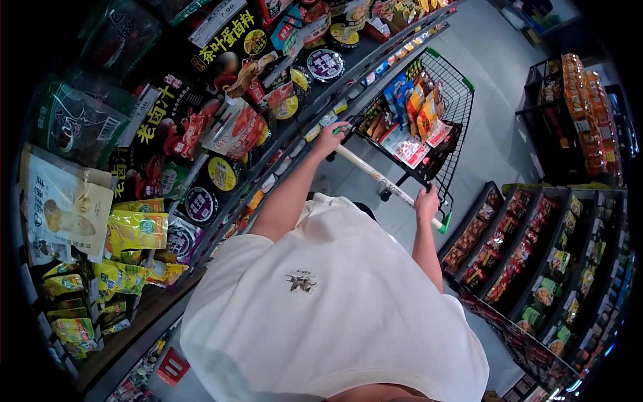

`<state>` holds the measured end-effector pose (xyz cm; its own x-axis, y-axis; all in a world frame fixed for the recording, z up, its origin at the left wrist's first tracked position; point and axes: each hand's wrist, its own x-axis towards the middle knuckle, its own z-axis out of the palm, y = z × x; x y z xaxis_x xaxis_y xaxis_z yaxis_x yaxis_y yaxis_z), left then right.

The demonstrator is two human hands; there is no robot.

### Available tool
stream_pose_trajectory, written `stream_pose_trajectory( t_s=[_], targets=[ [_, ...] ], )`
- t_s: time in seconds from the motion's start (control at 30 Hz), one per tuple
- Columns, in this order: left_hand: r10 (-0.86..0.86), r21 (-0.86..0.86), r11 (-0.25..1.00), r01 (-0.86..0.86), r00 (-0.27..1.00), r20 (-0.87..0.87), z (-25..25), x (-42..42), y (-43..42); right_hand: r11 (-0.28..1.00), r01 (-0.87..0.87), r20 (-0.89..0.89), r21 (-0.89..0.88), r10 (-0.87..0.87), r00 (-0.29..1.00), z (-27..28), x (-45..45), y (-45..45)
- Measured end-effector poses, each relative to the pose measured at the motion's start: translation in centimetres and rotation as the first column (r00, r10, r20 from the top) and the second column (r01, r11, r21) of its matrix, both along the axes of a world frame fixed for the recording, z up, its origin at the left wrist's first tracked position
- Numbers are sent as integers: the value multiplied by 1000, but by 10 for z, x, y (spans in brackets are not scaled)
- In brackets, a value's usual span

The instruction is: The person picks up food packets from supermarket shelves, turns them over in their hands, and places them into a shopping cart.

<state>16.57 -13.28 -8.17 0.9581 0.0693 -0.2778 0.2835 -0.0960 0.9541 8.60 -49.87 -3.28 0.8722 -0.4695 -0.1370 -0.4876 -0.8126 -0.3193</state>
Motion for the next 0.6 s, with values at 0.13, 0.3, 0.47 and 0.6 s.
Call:
stream_pose_trajectory(
  t_s=[0.13,0.3,0.47,0.6],
  targets=[
    [12,-142,990,-21,998,-60,2,-25,10,999,3,-26,54,-2,1000,7,-28,8],
    [62,-144,986,-84,986,-152,15,-48,16,967,-226,64,-119,235,970,-34,-59,-5],
    [38,-96,994,-57,982,-182,36,-75,21,912,-329,52,-247,352,935,-18,-97,-11],
    [70,-113,990,-88,985,-155,30,-101,26,925,-317,70,-211,338,939,-20,-125,-10]
  ],
)
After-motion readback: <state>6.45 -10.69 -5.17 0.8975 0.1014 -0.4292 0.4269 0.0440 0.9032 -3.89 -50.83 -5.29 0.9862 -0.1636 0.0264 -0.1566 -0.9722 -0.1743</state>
